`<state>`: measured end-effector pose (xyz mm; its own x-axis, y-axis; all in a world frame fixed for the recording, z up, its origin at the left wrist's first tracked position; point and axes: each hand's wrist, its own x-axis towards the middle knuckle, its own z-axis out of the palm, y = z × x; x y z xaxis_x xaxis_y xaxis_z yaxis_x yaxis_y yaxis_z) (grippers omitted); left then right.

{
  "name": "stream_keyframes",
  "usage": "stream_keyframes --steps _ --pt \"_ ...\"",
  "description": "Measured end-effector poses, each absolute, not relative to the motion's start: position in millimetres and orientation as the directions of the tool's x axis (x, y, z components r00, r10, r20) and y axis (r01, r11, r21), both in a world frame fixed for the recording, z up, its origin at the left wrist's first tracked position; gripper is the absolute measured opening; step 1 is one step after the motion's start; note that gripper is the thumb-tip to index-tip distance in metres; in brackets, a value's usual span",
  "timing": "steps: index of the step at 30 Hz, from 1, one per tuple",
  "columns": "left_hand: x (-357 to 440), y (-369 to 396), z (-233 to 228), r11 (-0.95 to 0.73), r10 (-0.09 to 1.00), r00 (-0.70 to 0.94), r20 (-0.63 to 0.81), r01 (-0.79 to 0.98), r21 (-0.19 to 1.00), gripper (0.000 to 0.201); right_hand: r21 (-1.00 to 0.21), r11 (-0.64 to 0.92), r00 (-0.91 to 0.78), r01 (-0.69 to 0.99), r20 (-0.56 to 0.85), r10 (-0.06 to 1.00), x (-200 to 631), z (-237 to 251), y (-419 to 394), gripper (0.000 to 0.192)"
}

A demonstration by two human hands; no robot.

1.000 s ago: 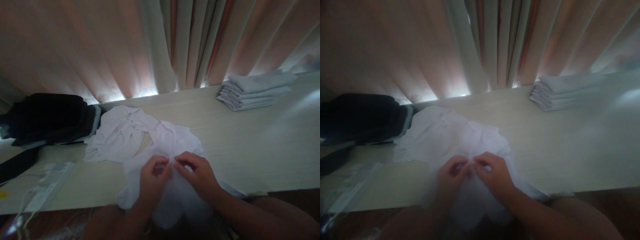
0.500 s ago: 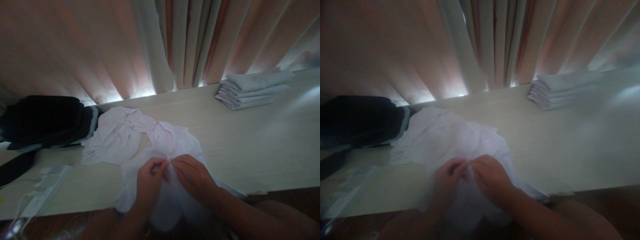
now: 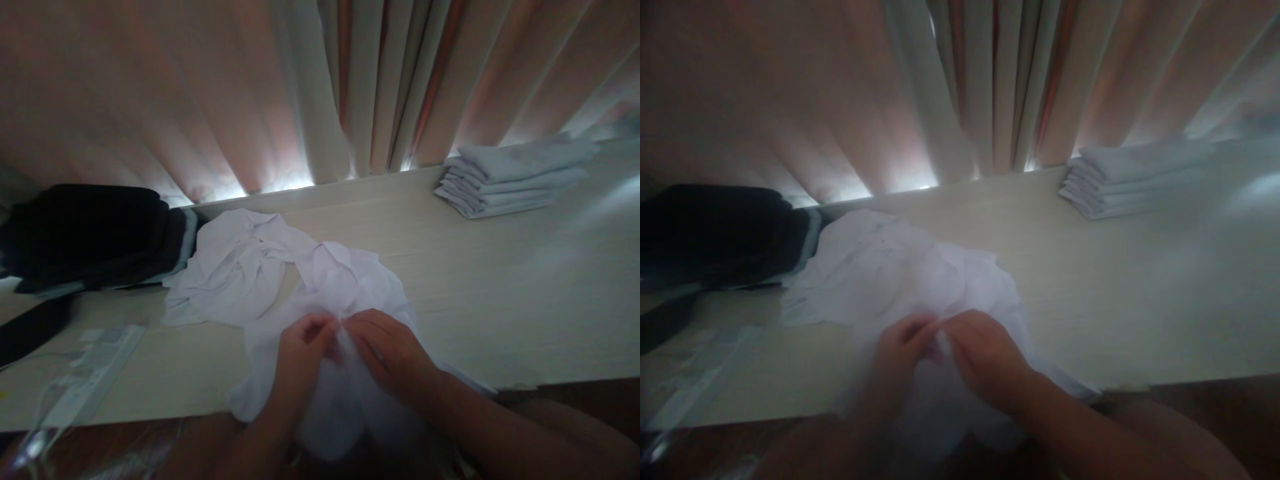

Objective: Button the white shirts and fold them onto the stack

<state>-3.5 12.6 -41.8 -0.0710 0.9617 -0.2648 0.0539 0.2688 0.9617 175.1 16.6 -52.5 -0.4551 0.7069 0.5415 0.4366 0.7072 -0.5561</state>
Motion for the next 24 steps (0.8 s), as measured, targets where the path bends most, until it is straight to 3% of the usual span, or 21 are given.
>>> stream_keyframes --steps 9,16,24 --pt "-5 19 -48 0.235 0.970 -0.056 -0.237 -0.046 0.971 0.030 -0.627 0.671 -0.417 0.395 0.529 0.739 169 -54 28 0.024" --pt "-11 24 -45 0.267 0.959 0.094 -0.269 0.027 0.963 0.030 -0.713 0.574 -0.328 0.403 0.473 0.818 166 -58 32 0.010" --pt "-17 31 -41 0.221 0.964 0.132 -0.232 0.092 0.971 0.025 -0.749 0.489 -0.260 0.447 0.415 0.872 167 -50 35 0.013"
